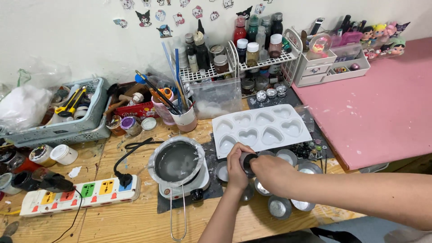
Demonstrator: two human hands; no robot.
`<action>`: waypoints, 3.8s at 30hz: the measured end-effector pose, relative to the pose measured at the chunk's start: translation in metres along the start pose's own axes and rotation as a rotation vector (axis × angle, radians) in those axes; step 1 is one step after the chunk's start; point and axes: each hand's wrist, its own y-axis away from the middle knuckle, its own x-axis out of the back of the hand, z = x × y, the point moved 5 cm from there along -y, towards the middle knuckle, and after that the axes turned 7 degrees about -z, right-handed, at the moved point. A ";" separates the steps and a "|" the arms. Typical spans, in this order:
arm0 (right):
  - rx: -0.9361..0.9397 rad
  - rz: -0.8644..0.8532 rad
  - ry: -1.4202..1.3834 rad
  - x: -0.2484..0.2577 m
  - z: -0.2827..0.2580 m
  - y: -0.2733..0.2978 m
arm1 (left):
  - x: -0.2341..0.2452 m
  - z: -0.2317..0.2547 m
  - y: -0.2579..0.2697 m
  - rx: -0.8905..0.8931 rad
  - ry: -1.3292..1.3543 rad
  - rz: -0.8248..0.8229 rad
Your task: Pouring melted wax from a heated container into individual metal molds using a spoon.
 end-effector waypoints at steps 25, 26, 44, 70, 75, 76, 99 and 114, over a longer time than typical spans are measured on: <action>0.200 0.024 -0.288 0.071 -0.050 -0.071 | 0.025 -0.058 0.003 0.336 0.274 0.214; 0.278 0.190 -0.136 0.079 -0.069 -0.073 | 0.010 -0.012 0.000 0.341 0.172 0.223; 0.255 0.324 -0.046 0.122 -0.053 -0.038 | 0.001 0.010 0.000 0.364 0.407 0.148; -0.030 0.162 0.339 0.006 -0.013 -0.003 | -0.006 0.013 0.007 -0.086 0.243 0.110; -0.045 0.117 0.322 0.010 -0.018 -0.001 | 0.001 0.017 0.005 -0.110 0.163 0.069; -0.034 0.119 0.420 0.008 -0.018 0.000 | 0.001 0.011 0.004 -0.071 0.140 0.043; -0.028 0.043 0.100 0.000 0.010 0.004 | -0.006 0.009 0.001 0.128 -0.122 -0.084; -0.009 -0.006 -0.498 -0.018 0.036 -0.010 | -0.002 0.014 0.002 -0.126 -0.168 -0.244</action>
